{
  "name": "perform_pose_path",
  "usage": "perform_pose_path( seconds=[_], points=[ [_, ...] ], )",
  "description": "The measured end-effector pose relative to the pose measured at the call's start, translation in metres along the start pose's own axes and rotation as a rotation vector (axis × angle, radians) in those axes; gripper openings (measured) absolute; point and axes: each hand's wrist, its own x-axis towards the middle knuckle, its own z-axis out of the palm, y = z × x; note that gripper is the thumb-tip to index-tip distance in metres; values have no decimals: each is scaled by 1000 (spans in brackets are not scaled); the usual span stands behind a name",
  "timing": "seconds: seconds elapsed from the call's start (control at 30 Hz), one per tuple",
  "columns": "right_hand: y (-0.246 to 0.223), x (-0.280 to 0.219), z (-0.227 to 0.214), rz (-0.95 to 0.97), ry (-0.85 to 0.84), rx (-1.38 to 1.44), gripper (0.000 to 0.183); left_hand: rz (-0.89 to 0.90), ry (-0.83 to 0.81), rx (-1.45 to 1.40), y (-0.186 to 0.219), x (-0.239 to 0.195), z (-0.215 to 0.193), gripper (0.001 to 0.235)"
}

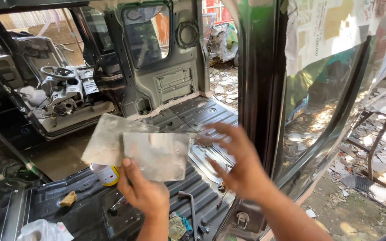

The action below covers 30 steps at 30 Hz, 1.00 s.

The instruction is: The person applies body filler to the door frame of a vehicle using a putty knife, smoothing the surface along the vertical edge. They then scrape excess filler from the putty knife using another tool.

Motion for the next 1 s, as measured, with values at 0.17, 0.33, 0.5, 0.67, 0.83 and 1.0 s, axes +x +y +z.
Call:
perform_pose_path(
  seconds=[0.17, 0.33, 0.5, 0.67, 0.83, 1.0],
  points=[
    [30, 79, -41, 33, 224, -127, 55, 778, -197, 332, -35, 17, -39, 25],
    [57, 121, -41, 91, 210, -319, 68, 438, -93, 25, -37, 13, -40, 14],
    [74, 135, -31, 89, 243, -523, 65, 915, -411, 435, -38, 26, -56, 29],
    [67, 138, -28, 175, 221, -770, 64, 704, -214, 319, -30, 23, -39, 26],
    [67, 131, -30, 184, 204, -940, 62, 267, -112, -55, -28, 17, -23, 14],
    [64, 132, -25, 258, 183, -764, 72, 370, -131, 89, -56, 24, -45, 19]
  ],
)
